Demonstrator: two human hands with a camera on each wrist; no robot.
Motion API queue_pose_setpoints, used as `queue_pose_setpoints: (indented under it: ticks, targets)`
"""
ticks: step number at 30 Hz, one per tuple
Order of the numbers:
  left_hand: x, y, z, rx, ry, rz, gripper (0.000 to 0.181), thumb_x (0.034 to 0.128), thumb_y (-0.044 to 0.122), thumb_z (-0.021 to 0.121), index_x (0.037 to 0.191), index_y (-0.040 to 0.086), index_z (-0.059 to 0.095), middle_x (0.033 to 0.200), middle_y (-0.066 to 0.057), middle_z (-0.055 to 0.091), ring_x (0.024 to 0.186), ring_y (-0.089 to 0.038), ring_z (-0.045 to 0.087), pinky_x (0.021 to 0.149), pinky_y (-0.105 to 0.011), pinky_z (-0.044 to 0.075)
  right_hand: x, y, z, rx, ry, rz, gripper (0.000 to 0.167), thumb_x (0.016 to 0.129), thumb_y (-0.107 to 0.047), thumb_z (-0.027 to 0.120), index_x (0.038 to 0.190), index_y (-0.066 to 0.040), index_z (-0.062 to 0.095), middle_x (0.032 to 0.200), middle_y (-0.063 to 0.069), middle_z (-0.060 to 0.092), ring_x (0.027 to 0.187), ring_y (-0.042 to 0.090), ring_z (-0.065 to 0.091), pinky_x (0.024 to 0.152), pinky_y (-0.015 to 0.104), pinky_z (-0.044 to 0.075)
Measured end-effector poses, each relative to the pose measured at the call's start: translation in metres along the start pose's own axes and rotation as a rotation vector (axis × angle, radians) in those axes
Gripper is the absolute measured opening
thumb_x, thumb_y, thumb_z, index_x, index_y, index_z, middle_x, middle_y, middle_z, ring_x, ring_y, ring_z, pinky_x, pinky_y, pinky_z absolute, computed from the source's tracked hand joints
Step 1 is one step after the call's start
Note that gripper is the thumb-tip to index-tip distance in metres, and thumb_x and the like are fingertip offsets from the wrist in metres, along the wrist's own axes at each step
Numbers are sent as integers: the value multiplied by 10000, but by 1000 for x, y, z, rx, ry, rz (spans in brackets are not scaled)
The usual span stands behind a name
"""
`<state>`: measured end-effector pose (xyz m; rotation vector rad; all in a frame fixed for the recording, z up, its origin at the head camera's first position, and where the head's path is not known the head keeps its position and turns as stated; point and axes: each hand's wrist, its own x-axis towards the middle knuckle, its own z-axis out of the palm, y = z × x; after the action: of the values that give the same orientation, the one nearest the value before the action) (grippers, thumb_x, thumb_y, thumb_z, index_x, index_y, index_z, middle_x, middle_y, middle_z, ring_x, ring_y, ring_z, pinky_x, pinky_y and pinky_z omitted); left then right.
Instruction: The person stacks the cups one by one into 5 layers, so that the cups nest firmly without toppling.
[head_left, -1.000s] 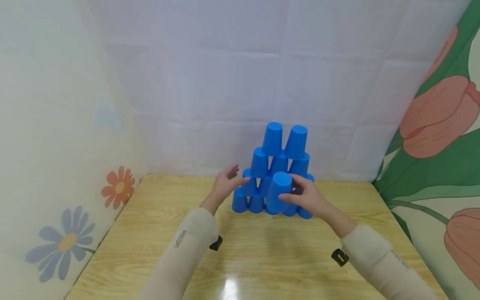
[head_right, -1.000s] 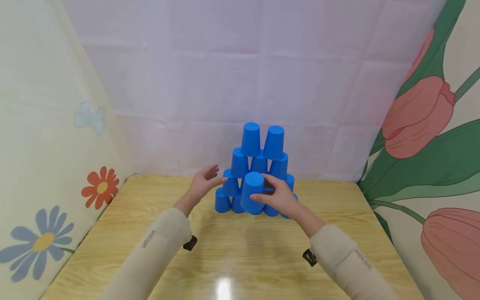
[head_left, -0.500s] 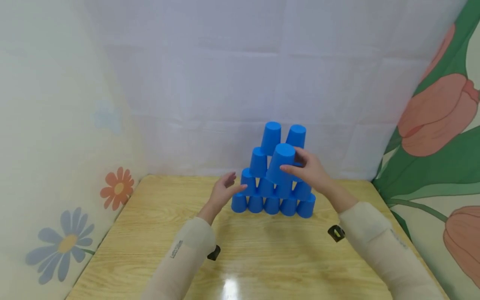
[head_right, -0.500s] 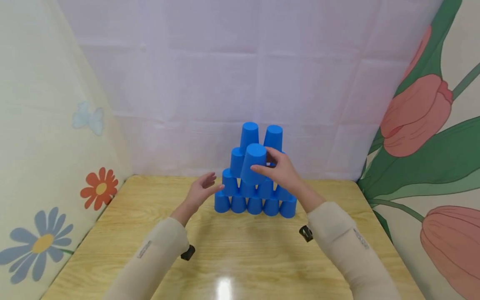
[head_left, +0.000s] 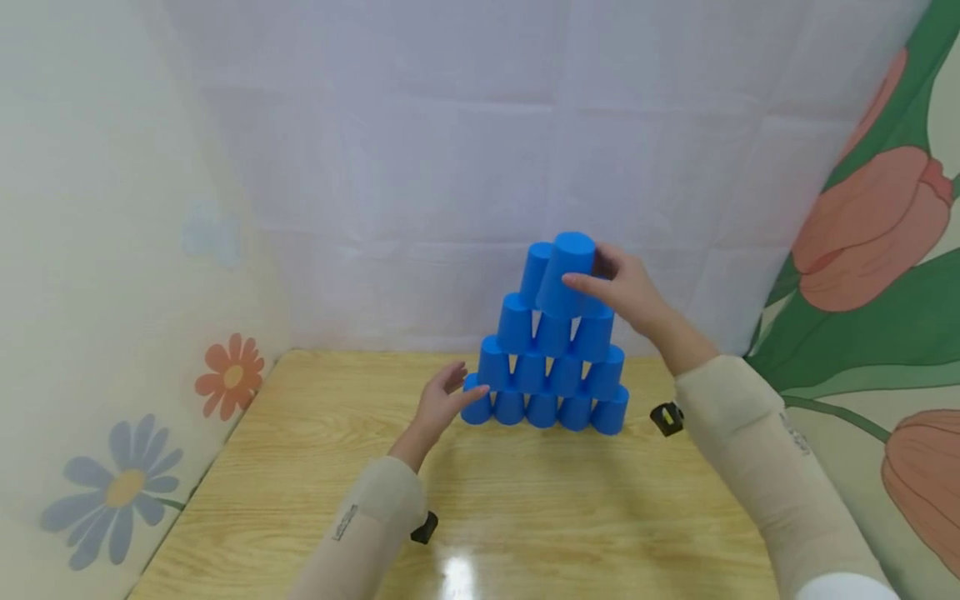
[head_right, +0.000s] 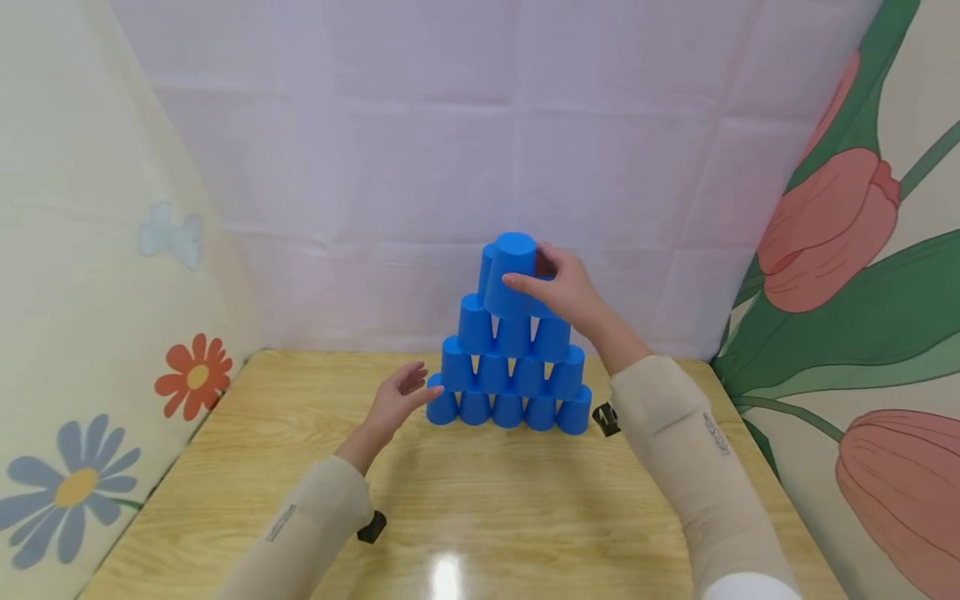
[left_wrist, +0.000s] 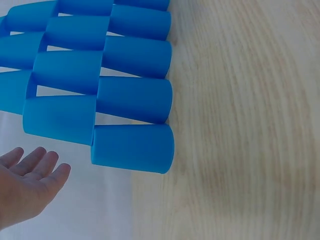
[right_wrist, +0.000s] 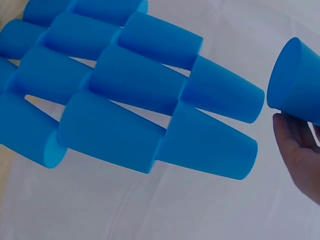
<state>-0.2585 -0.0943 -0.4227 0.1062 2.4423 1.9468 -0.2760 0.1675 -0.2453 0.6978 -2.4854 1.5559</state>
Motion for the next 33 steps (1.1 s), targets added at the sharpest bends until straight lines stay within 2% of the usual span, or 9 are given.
queue_pose_setpoints:
  ticks: [7, 15, 20, 27, 33]
  targets:
    - [-10, -6, 1, -15, 17, -17, 722, 733, 302, 684, 1304, 30, 337, 1284, -172, 380, 1166, -314, 349, 916, -449, 325, 13, -8, -13, -28, 56, 34, 655, 767, -440, 593, 1270, -79, 382, 1185, 66, 485, 1037, 206, 468, 871, 390, 388]
    - [-18, -20, 3, -8, 32, -40, 745, 728, 319, 684, 1310, 28, 321, 1279, -174, 387, 1164, -326, 348, 894, -457, 347, 33, -13, -23, -21, 121, 45, 624, 774, -422, 594, 1254, -72, 403, 1157, 82, 497, 1029, 208, 465, 868, 379, 391]
    - [-23, -25, 3, -12, 50, -67, 785, 699, 379, 692, 1313, 57, 324, 1276, -150, 397, 1164, -309, 354, 893, -441, 355, 42, -13, -24, -1, 151, 97, 661, 767, -447, 585, 1279, -82, 384, 1190, 91, 481, 1061, 214, 455, 875, 376, 388]
    - [-30, -26, 5, -44, 50, -88, 758, 721, 318, 690, 1320, 57, 305, 1295, -160, 369, 1176, -312, 336, 903, -443, 342, 53, -8, -22, -7, 196, 170, 736, 733, -503, 583, 1316, -123, 343, 1260, 56, 434, 1112, 207, 428, 893, 365, 374]
    - [-31, -28, 4, -39, 50, -82, 850, 657, 427, 705, 1315, 55, 316, 1286, -163, 381, 1170, -315, 345, 899, -439, 349, 61, -6, -21, -17, 210, 217, 757, 728, -513, 581, 1323, -120, 327, 1281, 62, 409, 1132, 221, 404, 904, 385, 359]
